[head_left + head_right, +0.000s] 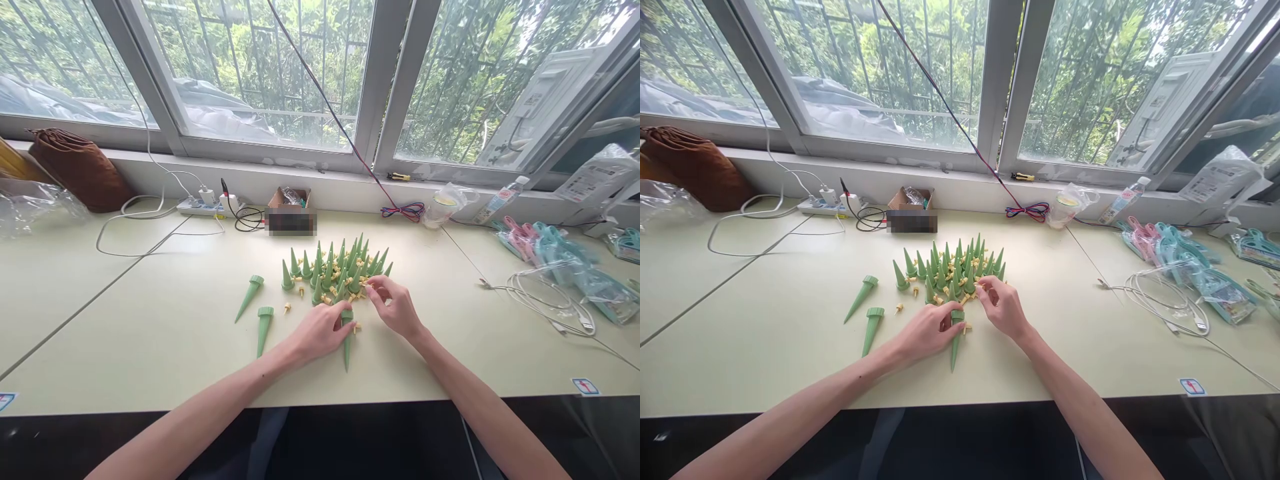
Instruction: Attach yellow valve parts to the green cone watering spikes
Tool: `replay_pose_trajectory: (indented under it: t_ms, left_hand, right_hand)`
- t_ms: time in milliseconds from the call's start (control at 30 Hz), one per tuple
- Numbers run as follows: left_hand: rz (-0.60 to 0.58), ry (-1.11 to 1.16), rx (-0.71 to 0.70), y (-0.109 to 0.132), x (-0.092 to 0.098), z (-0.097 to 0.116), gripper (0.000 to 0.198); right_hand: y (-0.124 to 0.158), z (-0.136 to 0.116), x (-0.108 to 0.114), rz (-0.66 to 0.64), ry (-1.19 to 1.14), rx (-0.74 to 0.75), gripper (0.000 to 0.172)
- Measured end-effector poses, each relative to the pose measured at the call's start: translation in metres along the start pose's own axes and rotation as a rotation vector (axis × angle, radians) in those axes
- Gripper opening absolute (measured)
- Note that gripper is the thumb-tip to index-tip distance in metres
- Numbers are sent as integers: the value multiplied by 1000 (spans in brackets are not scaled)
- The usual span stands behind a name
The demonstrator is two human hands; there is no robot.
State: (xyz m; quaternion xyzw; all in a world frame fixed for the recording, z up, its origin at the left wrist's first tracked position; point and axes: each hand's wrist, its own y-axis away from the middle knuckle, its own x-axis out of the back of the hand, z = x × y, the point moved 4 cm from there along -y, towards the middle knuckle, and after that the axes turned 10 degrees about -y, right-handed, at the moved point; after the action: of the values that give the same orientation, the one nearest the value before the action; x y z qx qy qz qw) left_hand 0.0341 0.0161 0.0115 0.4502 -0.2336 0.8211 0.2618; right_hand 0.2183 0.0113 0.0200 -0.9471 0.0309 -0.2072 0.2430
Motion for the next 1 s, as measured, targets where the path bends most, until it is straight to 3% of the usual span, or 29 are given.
replay_pose_trajectory:
  t_ms: [233,533,767,1000]
  left_hand:
    - [48,61,0,0,4,5,10]
    - [201,170,-2,0,10,1,10]
    - [233,98,12,3,7,3,10]
    - [346,21,91,7,9,1,11]
  right_hand:
    - [0,1,-1,-17,-27,-13,19]
    - [0,-5,0,2,-80,-11,22]
    - [2,-10,2,43,-10,105,21]
    - [5,-19,1,0,-23,173,17]
